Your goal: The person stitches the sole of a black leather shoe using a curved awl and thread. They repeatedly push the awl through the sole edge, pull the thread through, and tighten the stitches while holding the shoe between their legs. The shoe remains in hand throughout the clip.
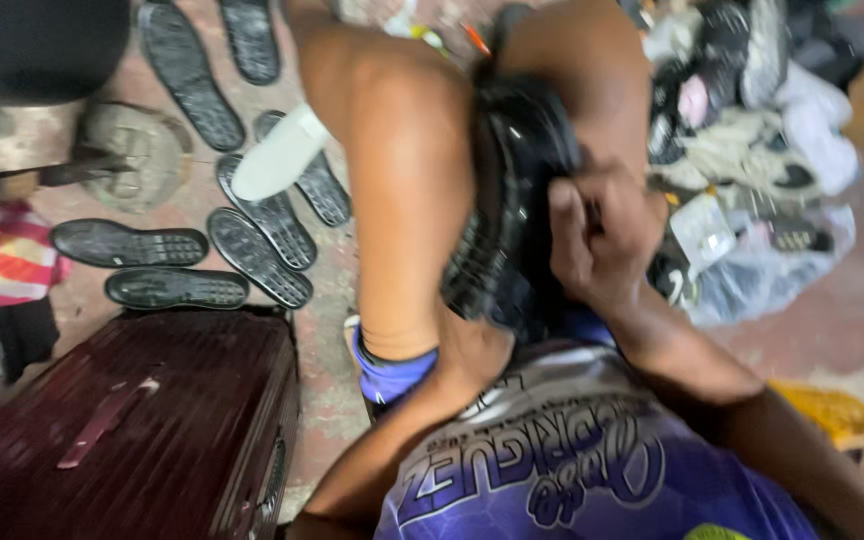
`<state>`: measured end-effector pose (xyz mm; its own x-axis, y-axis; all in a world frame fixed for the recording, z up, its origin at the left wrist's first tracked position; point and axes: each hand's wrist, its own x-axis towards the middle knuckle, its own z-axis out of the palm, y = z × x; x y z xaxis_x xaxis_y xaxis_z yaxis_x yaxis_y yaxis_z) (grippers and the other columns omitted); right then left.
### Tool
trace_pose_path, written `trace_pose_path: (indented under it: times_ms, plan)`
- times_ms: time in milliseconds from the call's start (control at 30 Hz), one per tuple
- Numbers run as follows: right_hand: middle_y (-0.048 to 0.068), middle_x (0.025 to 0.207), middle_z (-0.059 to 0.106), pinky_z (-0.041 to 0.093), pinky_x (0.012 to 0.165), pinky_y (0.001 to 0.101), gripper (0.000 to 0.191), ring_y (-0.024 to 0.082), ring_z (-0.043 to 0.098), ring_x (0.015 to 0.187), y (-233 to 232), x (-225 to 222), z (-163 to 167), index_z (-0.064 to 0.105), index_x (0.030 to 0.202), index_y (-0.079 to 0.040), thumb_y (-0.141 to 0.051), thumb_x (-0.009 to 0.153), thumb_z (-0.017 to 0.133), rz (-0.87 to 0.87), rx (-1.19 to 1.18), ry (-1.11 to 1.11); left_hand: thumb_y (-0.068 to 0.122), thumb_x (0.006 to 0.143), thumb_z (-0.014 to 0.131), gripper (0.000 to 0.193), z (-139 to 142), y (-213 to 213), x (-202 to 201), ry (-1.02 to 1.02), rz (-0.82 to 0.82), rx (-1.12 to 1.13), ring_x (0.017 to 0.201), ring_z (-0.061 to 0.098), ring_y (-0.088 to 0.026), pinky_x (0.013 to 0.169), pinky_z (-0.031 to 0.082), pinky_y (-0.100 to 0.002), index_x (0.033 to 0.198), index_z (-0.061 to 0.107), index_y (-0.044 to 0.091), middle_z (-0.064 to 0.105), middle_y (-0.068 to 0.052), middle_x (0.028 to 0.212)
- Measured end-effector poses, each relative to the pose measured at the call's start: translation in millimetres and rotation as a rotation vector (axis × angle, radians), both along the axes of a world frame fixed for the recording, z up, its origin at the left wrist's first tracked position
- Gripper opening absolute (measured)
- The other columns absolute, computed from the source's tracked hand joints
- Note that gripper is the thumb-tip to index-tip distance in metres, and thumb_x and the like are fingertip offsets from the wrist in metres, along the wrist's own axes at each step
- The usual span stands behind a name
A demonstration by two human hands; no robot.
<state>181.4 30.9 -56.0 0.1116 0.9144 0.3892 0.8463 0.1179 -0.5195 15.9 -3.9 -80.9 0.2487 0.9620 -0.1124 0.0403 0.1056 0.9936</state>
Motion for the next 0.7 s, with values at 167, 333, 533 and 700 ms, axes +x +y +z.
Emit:
trace_pose_path:
  times_ms: [167,333,533,700]
  plan:
    - [0.01,0.08,0.057,0.041,0.06,0.0292,0.029,0.015,0.051,0.064,-13.7,14.6,3.9,0.055,0.095,-0.002,-0.017,0.119,0.061,0.025,-0.05,0.374,-0.003,0.097,0.06,0.023,6.4,-19.2,10.4,0.066,-0.032,0.133,0.106,0.069,-0.035,0.098,0.052,-0.043,0.118,0.068,0.0,0.072,-0.016,0.111]
    - [0.002,0.068,0.047,0.029,0.049,0.0213,0.033,0.006,0.038,0.053,-9.7,20.8,0.2,0.047,0.092,-0.005,-0.023,0.116,0.061,0.015,-0.139,1.0,-0.004,0.095,0.056,0.028,-0.4,-24.4,11.0,-0.031,-0.02,0.078,0.108,0.07,-0.033,0.099,0.054,-0.042,0.12,0.068,-0.001,0.072,-0.016,0.115]
    - [0.008,0.075,0.052,0.032,0.045,0.0247,0.03,0.013,0.045,0.053,-22.5,50.8,4.5,0.046,0.094,-0.004,-0.02,0.117,0.058,0.111,-0.129,1.213,-0.01,0.088,0.05,0.053,-20.2,-38.1,-5.4,-0.088,-0.367,-0.003,0.118,0.059,-0.033,0.102,0.047,-0.044,0.139,0.057,-0.002,0.063,-0.018,0.128]
    - [0.012,0.1,0.064,0.03,0.042,0.0193,0.029,0.007,0.042,0.051,-37.1,84.2,22.5,0.049,0.102,-0.003,-0.028,0.116,0.049,-0.01,-0.153,0.991,0.0,0.08,0.059,0.063,-11.5,-31.8,-15.0,-0.381,-0.584,-0.025,0.122,0.051,-0.022,0.109,0.039,-0.037,0.141,0.045,-0.003,0.055,-0.011,0.13]
